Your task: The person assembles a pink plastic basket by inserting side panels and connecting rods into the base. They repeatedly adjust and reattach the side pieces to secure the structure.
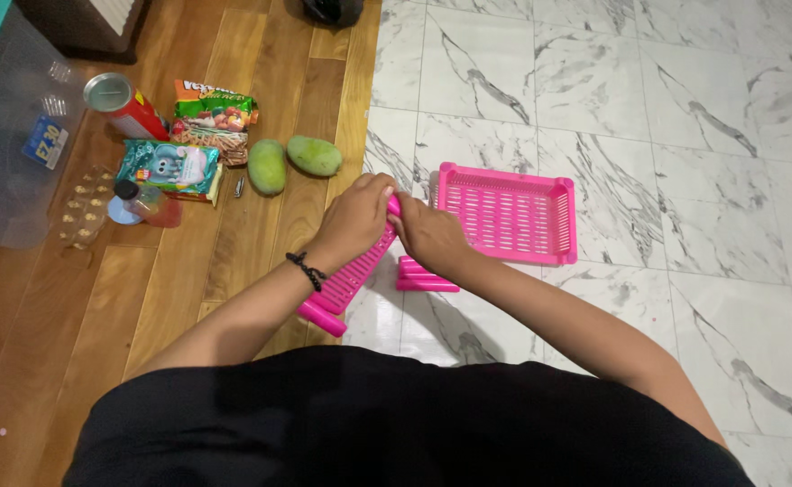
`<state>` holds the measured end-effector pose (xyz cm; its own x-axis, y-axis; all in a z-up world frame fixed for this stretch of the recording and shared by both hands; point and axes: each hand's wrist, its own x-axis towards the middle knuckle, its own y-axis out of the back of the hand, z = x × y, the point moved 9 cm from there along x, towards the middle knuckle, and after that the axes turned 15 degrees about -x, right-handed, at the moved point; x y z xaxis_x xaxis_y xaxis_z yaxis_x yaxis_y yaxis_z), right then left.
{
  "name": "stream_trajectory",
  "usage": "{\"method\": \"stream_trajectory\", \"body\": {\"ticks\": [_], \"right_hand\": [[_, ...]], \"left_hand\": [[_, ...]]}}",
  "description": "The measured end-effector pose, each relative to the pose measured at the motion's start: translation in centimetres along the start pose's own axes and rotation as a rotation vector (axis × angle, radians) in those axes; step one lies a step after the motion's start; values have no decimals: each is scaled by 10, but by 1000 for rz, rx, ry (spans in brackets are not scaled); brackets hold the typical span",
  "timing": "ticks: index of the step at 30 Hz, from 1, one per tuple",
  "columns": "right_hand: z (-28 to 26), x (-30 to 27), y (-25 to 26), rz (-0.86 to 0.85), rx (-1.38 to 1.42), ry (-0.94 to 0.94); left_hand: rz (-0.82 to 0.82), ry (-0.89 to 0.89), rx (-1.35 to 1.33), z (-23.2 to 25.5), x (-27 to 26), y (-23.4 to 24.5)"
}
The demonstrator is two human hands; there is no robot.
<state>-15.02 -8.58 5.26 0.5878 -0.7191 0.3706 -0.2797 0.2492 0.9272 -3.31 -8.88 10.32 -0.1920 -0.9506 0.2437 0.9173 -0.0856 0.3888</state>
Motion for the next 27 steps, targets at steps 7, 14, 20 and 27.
{"method": "stream_trajectory", "body": {"ticks": [7,14,20,27], "right_hand": [[0,-6,-13,7,-180,44],[5,-9,-13,-78,-187,8],[10,2,-23,-110,-31,47],[5,4,-17,-99,46,43]], "left_hand": [[-49,57,125,-15,6,-12],[-89,130,189,-14,5,-21],[-68,124,199,-18,7,-13],[-44,101,187,-13,9,-8]]}}
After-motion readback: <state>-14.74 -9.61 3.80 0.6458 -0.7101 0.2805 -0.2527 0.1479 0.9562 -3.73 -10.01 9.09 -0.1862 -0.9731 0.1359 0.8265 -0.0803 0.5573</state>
